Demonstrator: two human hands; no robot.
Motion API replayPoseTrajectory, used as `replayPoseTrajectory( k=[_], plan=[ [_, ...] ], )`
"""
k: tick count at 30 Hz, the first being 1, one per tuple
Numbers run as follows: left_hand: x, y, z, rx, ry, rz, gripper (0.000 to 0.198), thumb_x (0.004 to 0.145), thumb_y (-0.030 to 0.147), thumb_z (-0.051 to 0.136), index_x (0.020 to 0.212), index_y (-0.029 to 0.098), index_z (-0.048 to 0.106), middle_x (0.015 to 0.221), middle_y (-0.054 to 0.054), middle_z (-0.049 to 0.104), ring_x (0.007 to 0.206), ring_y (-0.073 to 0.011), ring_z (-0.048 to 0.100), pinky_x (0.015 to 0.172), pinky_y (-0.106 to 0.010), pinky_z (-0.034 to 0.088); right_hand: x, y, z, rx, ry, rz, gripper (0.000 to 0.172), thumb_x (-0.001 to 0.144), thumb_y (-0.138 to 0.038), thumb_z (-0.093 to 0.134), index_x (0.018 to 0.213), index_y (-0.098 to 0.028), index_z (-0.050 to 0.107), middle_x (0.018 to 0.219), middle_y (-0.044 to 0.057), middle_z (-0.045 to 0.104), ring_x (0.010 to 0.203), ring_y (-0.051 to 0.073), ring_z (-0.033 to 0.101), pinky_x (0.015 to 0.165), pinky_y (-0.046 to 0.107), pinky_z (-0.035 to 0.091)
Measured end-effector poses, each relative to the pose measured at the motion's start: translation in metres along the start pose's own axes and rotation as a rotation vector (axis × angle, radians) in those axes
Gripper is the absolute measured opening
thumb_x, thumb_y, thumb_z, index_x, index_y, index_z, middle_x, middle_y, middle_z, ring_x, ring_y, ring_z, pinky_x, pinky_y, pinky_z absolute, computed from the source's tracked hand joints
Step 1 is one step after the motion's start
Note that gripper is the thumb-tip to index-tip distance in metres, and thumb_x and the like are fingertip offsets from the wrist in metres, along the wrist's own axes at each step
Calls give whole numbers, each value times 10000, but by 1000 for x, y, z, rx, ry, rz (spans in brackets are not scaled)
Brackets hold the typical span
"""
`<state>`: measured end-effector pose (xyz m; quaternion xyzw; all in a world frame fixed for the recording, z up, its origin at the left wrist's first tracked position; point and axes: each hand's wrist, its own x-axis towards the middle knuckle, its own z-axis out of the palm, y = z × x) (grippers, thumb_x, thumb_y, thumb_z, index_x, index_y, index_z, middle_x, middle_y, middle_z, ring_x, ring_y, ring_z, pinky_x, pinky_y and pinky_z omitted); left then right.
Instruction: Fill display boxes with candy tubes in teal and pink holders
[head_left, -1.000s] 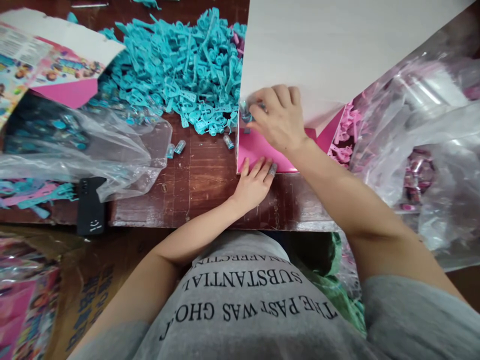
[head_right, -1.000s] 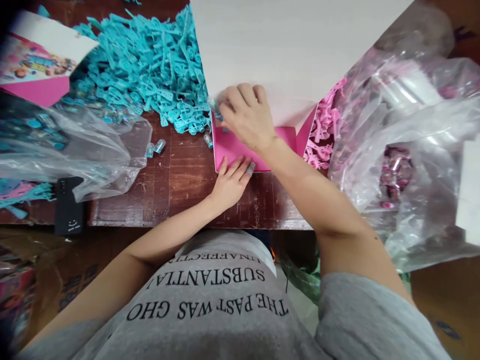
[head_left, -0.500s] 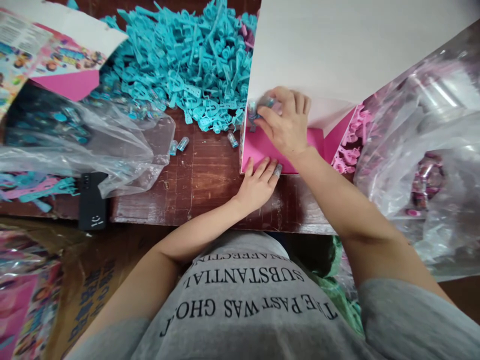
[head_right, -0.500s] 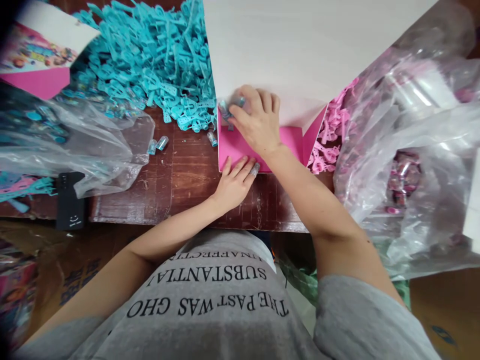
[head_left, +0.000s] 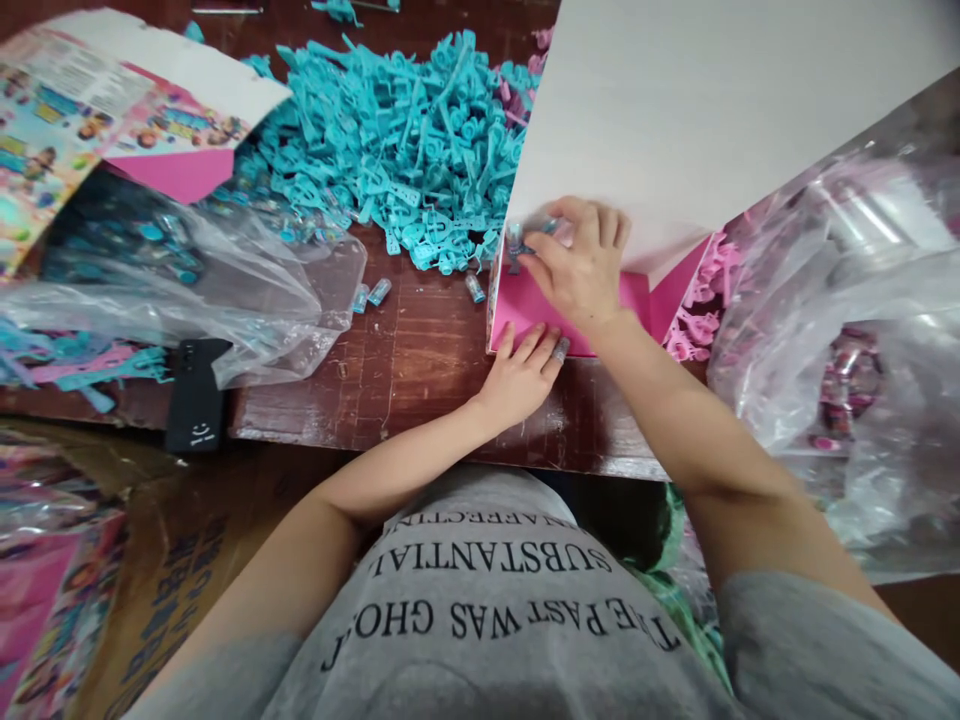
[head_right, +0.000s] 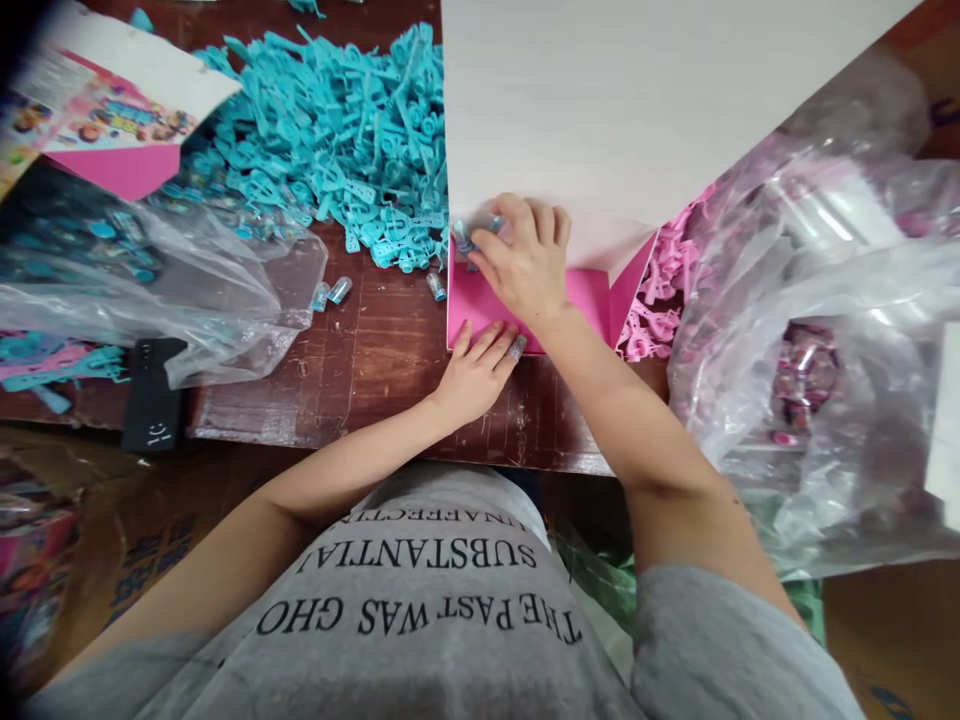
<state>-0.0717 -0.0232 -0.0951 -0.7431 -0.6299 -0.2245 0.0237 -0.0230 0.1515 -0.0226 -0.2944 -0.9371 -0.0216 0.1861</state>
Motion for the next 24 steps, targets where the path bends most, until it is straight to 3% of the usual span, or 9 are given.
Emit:
replayPoseTrajectory(
  k=[3,6,8,10,12,14,17,21,24],
  plan=[
    [-2,1,-8,-9,51,22,401,1049,134,497,1395,129,697,1505,-160,661,1442,-343,590,1241,-660,421,-3,-1,7,14,17,11,404,1090,-541,417,1240,-286,692,1503,129,552,1368,394,476,1129,674,350],
    [6,-15,-34,-83,234,40,303,1062,203,544,1294,157,733,1427,-132,716,1360,-300,652,1216,-546,477,-7,2,9,50,31,-5,401,1078,-532,461,1266,-262,689,1484,154,568,1342,394,505,1122,668,387],
    [23,-39,-55,-177,423,-61,328,1080,314,562,1346,164,680,1413,-145,709,1349,-282,653,1194,-485,491,-7,5,8,135,78,-28,421,1083,-510,459,1361,-251,640,1476,170,566,1337,364,524,1119,627,435],
    [49,-70,-71,-319,557,-258,452,1080,464,564,1426,174,596,1434,-175,671,1372,-294,627,1166,-476,499,-6,6,6,245,156,-9,440,1098,-467,427,1449,-241,566,1475,183,549,1336,322,543,1107,571,485],
    [79,-100,-73,-515,567,-385,488,1074,561,541,1401,201,584,1378,-162,685,1305,-284,662,1080,-442,543,-4,5,5,326,230,61,424,1104,-431,411,1449,-228,551,1448,190,550,1310,293,574,1095,534,514],
    [104,-121,-63,-708,519,-393,457,1056,600,558,1263,201,639,1202,-121,735,1172,-264,710,981,-397,572,-1,3,6,365,261,131,372,1104,-408,419,1365,-225,609,1362,174,601,1254,276,612,1089,512,527],
    [124,-132,-40,-848,482,-406,364,1038,545,619,981,188,663,893,-46,703,940,-226,714,844,-342,570,1,1,11,411,280,180,317,1099,-394,445,1196,-226,696,1204,134,680,1172,261,653,1069,479,542],
    [123,-122,-34,-794,482,-457,309,1065,407,597,838,198,603,735,1,622,767,-184,657,742,-301,533,-1,6,13,439,283,177,311,1086,-401,484,1146,-225,733,1166,128,710,1134,263,673,1042,472,557],
    [100,-112,-48,-683,443,-448,247,1086,410,555,1011,192,646,944,-49,742,925,-198,709,829,-300,555,-8,8,2,409,294,127,340,1073,-442,517,1256,-232,713,1219,138,703,1171,284,669,1030,505,567]
  ],
)
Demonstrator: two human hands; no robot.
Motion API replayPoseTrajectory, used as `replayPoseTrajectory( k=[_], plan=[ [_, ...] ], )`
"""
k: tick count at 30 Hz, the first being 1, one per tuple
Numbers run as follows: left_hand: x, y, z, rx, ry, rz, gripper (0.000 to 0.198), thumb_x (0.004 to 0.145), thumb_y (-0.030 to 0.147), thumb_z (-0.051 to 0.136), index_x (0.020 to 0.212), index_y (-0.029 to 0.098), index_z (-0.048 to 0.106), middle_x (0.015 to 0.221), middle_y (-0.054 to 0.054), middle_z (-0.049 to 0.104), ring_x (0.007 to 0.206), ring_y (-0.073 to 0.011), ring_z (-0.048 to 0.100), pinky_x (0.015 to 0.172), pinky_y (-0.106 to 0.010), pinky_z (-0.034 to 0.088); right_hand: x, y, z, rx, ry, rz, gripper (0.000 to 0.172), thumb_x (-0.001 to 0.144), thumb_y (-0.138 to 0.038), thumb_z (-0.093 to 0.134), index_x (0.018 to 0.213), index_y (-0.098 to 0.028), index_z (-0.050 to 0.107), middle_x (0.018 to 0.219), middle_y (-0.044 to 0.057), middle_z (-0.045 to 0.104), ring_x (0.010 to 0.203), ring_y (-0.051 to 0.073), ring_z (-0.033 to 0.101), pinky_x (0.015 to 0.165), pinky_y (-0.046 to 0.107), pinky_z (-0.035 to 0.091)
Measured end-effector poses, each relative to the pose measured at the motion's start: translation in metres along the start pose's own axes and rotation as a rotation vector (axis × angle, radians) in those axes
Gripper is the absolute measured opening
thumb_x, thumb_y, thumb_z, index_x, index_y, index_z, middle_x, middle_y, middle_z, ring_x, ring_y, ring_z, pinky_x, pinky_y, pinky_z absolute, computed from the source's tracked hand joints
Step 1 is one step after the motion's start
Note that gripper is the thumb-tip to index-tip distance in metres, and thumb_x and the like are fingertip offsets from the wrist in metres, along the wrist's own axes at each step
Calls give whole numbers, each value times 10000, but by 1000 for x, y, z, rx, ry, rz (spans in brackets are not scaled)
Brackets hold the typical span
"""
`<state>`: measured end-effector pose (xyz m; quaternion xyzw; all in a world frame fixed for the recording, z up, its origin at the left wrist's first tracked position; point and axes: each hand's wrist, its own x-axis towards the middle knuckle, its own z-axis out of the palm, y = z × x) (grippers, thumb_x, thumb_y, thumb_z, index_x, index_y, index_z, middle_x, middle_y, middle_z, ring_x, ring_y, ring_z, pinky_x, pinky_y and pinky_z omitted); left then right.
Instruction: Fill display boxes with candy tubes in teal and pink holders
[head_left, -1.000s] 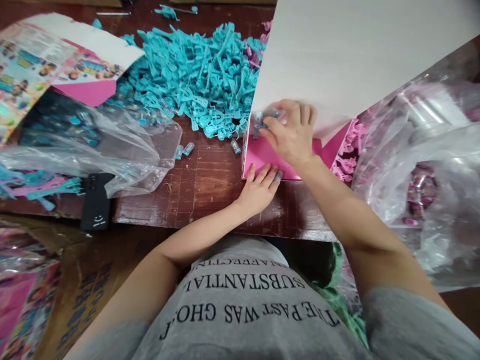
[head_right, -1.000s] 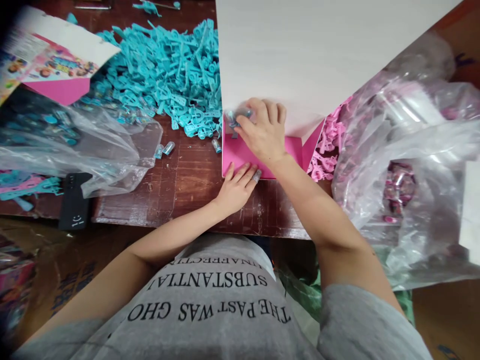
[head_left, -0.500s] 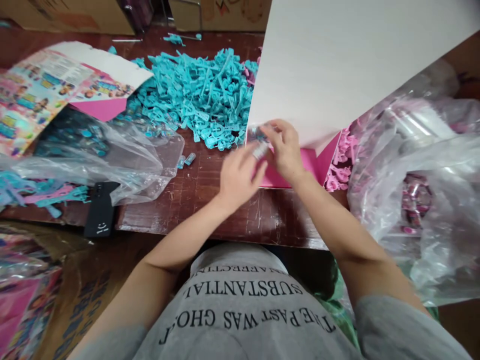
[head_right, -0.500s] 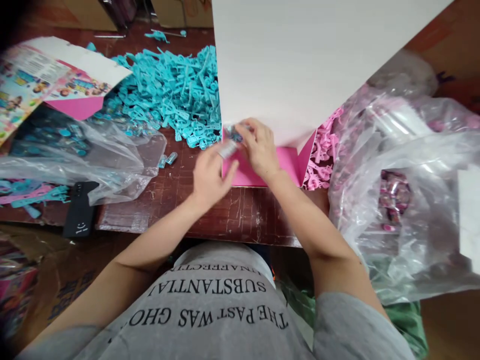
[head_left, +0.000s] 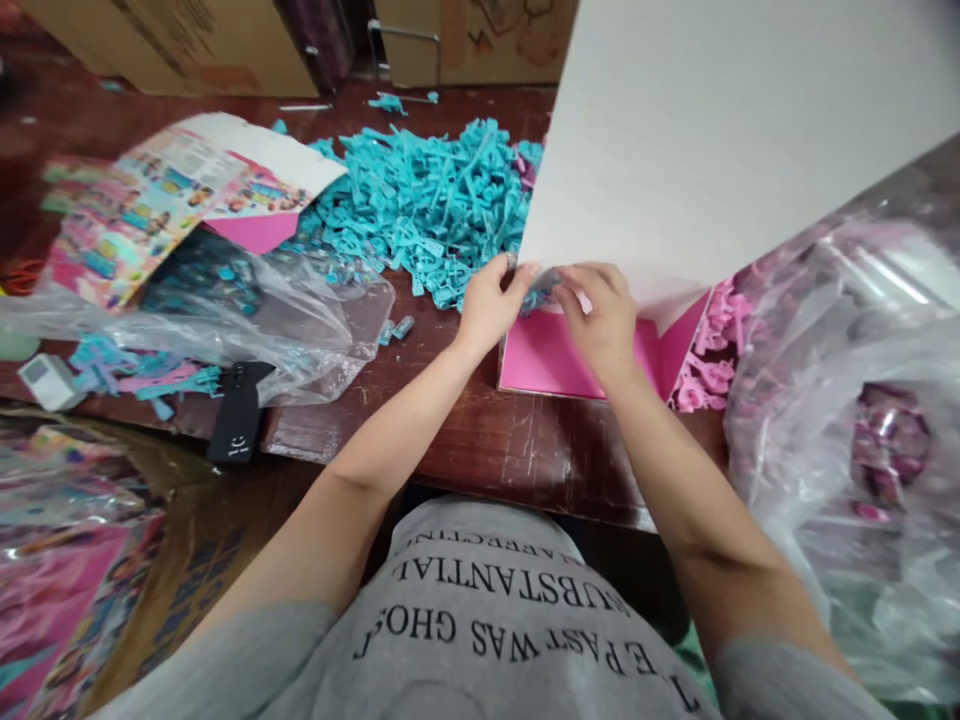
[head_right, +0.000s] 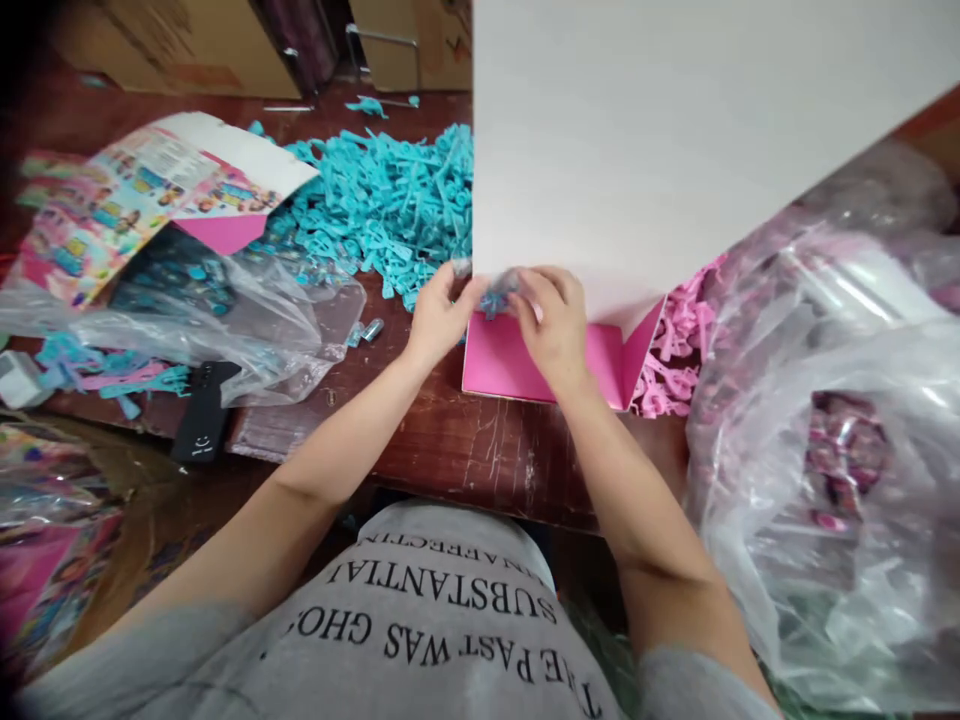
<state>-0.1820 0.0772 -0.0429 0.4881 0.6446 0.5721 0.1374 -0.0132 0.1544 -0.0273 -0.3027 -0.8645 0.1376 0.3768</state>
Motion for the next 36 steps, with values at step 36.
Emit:
replayPoseTrajectory(
  k=[36],
  plan=[
    [-5,-20,-87,934,-702,319,471,906,210,787,1364,155,692,1247,-139,757,1225,-339,627,999,-425,527,-56,-155,33,-116,-994,-126,268,1107,-313,489,1256,-190,674,1181,84,757,1008,254,742,763,368,561]
  ],
)
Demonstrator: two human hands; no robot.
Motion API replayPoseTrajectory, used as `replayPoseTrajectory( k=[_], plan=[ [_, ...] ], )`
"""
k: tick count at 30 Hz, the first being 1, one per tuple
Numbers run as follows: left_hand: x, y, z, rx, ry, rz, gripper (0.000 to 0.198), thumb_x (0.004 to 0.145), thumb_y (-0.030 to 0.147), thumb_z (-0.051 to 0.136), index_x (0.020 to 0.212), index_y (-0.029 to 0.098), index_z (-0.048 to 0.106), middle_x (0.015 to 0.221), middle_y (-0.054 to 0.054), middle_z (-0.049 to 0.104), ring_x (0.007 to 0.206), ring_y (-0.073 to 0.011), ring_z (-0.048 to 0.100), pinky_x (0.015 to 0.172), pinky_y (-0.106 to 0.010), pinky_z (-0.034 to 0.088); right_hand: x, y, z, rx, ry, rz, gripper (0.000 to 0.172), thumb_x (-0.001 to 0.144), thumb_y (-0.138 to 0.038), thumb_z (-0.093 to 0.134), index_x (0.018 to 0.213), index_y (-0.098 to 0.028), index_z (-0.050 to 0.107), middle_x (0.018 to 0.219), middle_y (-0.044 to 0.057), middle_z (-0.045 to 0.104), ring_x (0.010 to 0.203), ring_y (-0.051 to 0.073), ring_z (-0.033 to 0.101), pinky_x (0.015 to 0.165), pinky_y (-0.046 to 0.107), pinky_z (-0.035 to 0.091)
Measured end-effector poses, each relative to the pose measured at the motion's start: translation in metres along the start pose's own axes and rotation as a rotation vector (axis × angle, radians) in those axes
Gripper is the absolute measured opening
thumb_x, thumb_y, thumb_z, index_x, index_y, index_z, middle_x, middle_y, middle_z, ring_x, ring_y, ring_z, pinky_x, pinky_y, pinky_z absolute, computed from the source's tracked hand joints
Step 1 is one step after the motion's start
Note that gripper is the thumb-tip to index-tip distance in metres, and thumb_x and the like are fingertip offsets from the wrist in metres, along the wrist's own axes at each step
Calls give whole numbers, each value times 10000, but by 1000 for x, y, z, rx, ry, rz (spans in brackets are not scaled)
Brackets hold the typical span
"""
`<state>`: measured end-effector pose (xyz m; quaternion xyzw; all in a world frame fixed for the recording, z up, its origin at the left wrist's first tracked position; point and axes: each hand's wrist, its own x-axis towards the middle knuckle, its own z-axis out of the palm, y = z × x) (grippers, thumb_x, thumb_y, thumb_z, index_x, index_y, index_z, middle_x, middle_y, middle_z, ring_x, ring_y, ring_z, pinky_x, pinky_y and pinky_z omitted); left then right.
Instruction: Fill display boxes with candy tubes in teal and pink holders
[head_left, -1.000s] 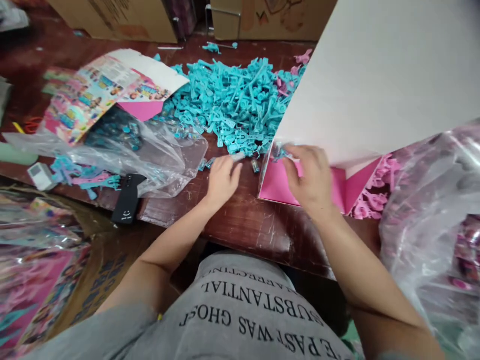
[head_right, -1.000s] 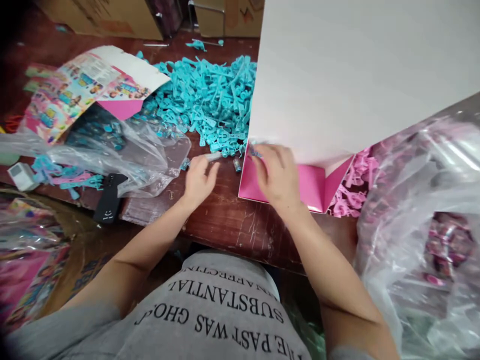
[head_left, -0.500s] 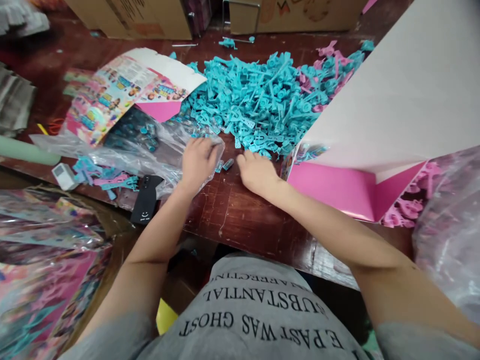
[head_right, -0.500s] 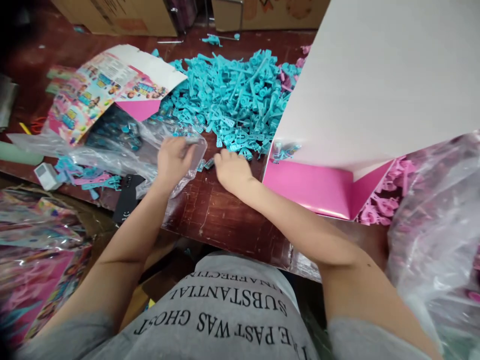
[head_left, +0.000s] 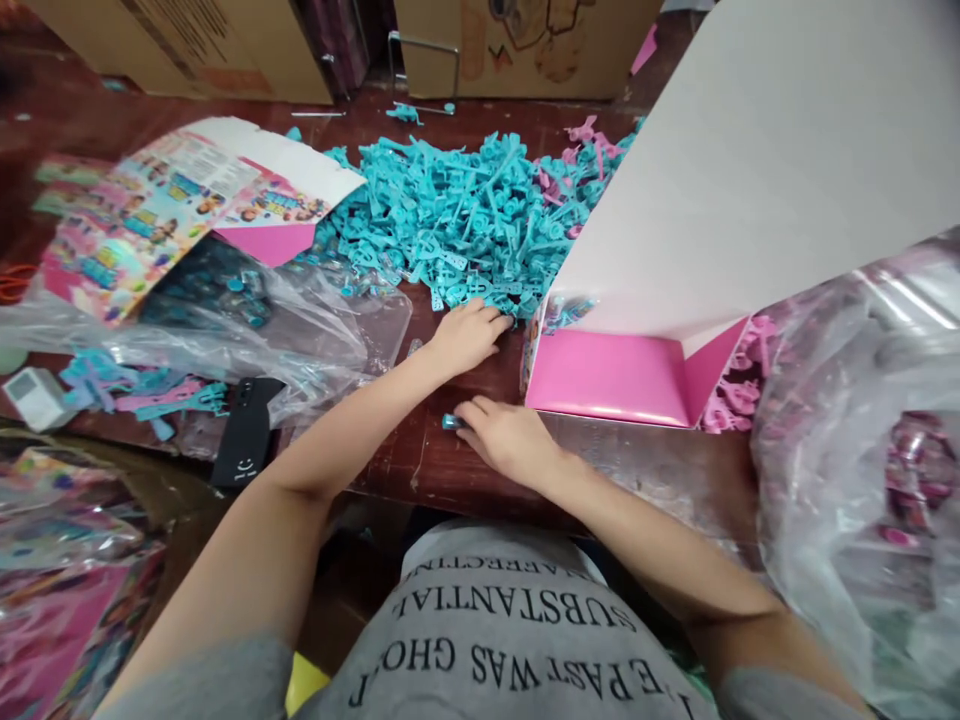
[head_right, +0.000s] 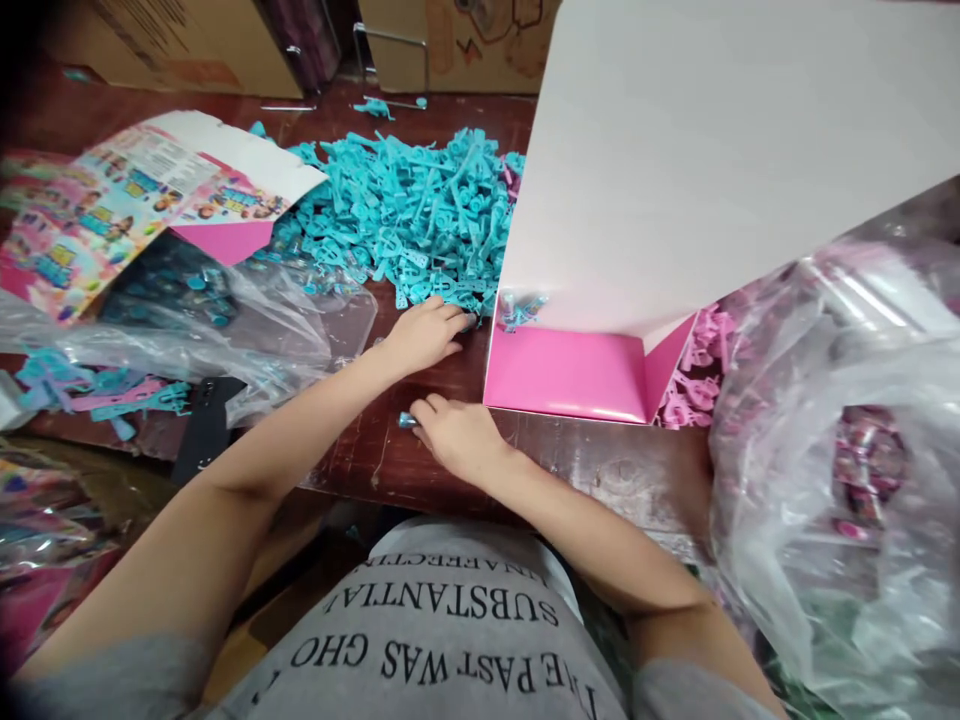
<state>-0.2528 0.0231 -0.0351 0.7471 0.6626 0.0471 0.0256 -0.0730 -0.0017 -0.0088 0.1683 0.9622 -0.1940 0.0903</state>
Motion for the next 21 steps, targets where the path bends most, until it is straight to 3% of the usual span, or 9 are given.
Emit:
replayPoseTrajectory(
  k=[3,5,7,10,13,16,18,21],
  plan=[
    [-22,12,-2,-62,-59,51,593,944,220,722,1507,100,579,1197,-155,778,1162,-309,650,977,-394,537,-45,18,0,96,159,5,296,1112,-359,494,1309,-247,683,1212,59,761,985,227,758,707,344,571],
    [-38,15,-4,-95,-58,108,587,983,164,612,1563,121,529,1347,-156,742,1182,-280,650,991,-379,528,-67,33,-1,173,282,41,322,1111,-379,494,1353,-269,676,1242,67,753,972,215,767,688,335,588],
    [-47,13,-3,-73,-25,171,599,986,79,523,1570,212,539,1562,-115,620,1341,-273,593,1059,-404,492,-80,45,-2,247,363,83,328,1104,-383,507,1361,-271,675,1231,80,748,956,212,772,694,340,610],
    [-44,2,1,-17,-56,326,553,992,66,526,1453,347,649,1586,-27,608,1500,-269,490,1135,-450,430,-88,52,-1,340,419,132,323,1079,-382,548,1365,-272,652,1210,89,747,995,236,770,716,364,636],
    [-38,-6,1,6,-112,411,372,1014,151,574,1299,329,735,1416,-51,728,1455,-267,546,1156,-453,416,-94,53,0,381,460,123,275,1066,-387,570,1300,-264,648,1190,94,760,1025,249,766,779,394,648],
    [-49,-1,-8,-109,-61,315,270,1005,222,607,1244,220,733,1322,-122,757,1399,-304,597,1189,-497,411,-106,57,-3,356,527,98,209,1076,-382,558,1209,-264,669,1138,89,777,971,240,772,791,401,650],
    [-65,12,-16,-337,-21,207,265,1021,278,588,1241,183,701,1283,-139,765,1279,-287,683,1164,-492,465,-116,64,-8,325,588,87,190,1077,-362,574,1215,-270,666,1126,77,789,966,233,781,798,390,654],
    [-90,38,-22,-798,-70,-67,349,1041,402,588,1325,200,610,1068,-78,805,900,-203,781,866,-360,617,-123,75,-19,281,657,28,201,1065,-354,621,1245,-273,658,1109,54,806,944,214,794,799,354,656]
  ],
)
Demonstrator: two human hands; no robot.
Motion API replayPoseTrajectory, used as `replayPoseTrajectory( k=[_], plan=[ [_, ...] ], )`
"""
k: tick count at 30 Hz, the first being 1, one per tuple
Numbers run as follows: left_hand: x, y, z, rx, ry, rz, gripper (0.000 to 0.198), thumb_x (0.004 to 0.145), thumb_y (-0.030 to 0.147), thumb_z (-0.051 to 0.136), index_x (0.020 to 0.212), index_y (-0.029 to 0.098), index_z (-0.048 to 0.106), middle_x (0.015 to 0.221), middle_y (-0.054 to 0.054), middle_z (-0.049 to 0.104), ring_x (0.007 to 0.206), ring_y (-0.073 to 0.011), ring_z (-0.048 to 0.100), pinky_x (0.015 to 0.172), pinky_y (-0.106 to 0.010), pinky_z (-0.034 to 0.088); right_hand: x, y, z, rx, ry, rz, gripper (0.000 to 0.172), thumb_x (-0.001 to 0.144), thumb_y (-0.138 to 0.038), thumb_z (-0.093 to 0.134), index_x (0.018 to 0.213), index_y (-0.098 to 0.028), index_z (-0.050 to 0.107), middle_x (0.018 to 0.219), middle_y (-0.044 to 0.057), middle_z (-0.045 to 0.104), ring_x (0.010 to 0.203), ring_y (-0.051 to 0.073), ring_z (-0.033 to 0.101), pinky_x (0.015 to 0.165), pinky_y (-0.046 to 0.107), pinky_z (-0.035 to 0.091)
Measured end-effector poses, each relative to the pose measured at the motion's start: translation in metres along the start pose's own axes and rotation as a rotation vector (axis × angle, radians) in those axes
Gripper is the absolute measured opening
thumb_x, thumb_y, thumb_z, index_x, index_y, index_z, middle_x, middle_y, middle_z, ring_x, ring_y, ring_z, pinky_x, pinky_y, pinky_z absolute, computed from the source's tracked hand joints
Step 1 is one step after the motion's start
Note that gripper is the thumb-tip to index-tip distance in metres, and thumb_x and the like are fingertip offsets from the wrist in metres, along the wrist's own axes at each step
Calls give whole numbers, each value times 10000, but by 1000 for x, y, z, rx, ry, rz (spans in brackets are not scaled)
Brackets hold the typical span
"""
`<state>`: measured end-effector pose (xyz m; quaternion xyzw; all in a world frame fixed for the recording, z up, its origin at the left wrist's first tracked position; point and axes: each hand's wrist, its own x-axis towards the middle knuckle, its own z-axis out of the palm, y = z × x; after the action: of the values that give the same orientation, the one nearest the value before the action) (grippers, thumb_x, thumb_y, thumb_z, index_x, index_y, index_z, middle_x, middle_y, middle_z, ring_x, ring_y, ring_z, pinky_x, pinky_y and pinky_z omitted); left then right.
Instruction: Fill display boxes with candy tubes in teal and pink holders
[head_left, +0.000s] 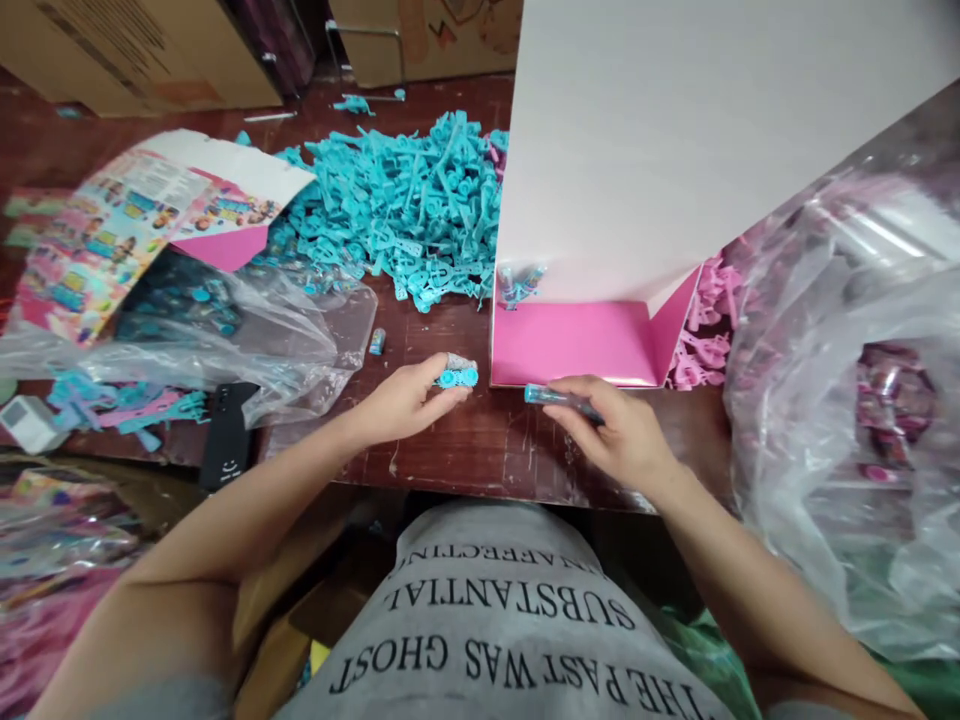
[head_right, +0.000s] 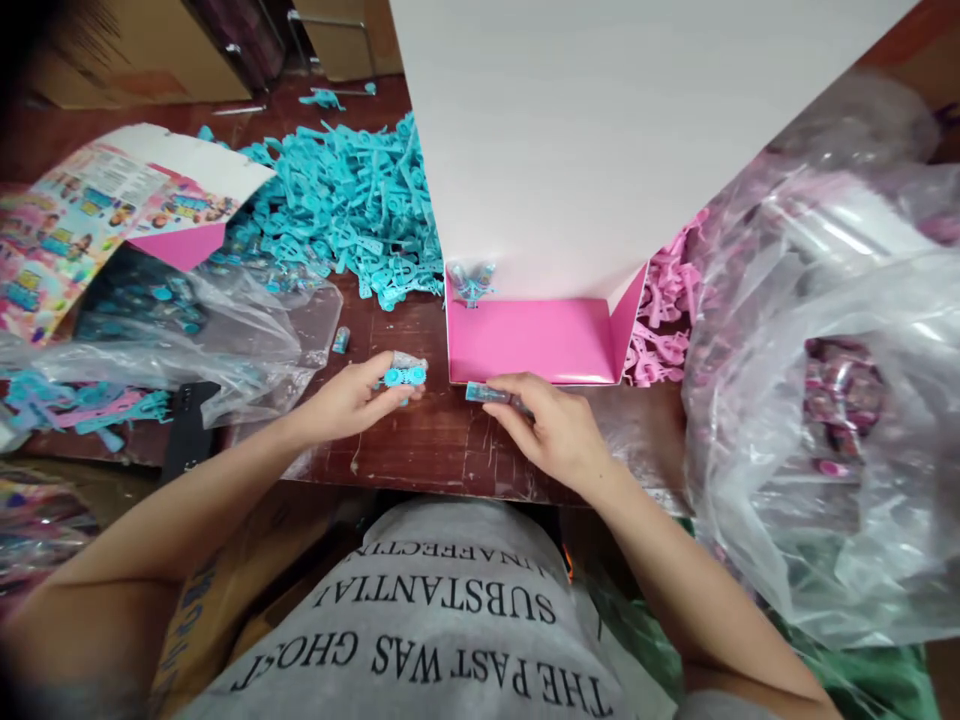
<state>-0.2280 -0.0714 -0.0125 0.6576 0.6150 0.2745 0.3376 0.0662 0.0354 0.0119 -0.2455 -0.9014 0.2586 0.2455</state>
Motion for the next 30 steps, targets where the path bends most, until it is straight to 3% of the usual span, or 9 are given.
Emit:
replayPoseTrajectory(
  k=[2,5,10,17,20,23,25,27,30],
  plan=[
    [-11,10,13,-271,43,-175,424,977,465,701,1298,202,612,976,-37,802,732,-166,760,676,-278,598,6,2,-7,-10,-4,-83,206,1065,-368,630,1238,-261,665,1082,43,811,906,198,798,760,326,647],
    [-17,18,24,-468,138,-255,354,849,459,850,1035,179,739,901,-23,802,692,-141,730,669,-248,589,17,1,-10,-45,-47,-187,194,1073,-359,624,1217,-244,683,1070,30,814,896,179,799,730,298,630],
    [-17,27,23,-484,99,-54,165,938,366,777,989,226,847,1050,-38,830,954,-158,758,896,-279,599,28,-5,-6,-28,-123,-264,205,1067,-333,644,1235,-229,695,1121,17,824,960,160,802,788,279,635],
    [-15,34,37,-474,102,44,166,987,325,740,987,196,844,968,-52,820,858,-141,752,798,-244,603,22,-9,0,-79,-131,-400,181,1069,-266,638,1227,-236,720,1189,8,822,1027,143,793,846,249,624],
    [-16,32,50,-351,252,136,160,1010,293,712,1030,192,834,1018,-65,825,893,-146,770,819,-256,623,18,-12,5,-6,-126,-237,235,1093,-362,597,1199,-206,736,1108,35,832,942,153,794,791,257,604],
    [-16,27,60,-34,423,309,138,1004,239,707,1050,192,828,1108,-84,827,939,-166,779,842,-285,628,19,-14,9,141,-247,76,382,1096,-496,549,1027,-191,767,848,18,802,699,133,724,676,269,546],
    [-15,23,62,120,460,368,143,1000,230,706,1075,202,824,1145,-80,827,940,-175,779,842,-301,622,21,-13,9,206,-337,226,433,1072,-553,566,926,-199,767,742,1,753,635,130,671,655,283,515],
    [-14,20,60,80,443,312,154,1008,267,698,1075,207,824,1120,-69,829,939,-175,770,849,-305,610,22,-9,6,262,-317,297,417,1055,-572,577,998,-213,781,832,16,767,713,148,683,709,306,527],
    [-12,18,56,-297,368,50,261,1033,398,663,1006,201,832,829,-29,782,714,-120,680,670,-238,540,19,-1,-1,395,-128,324,383,1081,-477,503,1314,-273,728,1107,47,752,890,172,692,808,352,567]
  ],
)
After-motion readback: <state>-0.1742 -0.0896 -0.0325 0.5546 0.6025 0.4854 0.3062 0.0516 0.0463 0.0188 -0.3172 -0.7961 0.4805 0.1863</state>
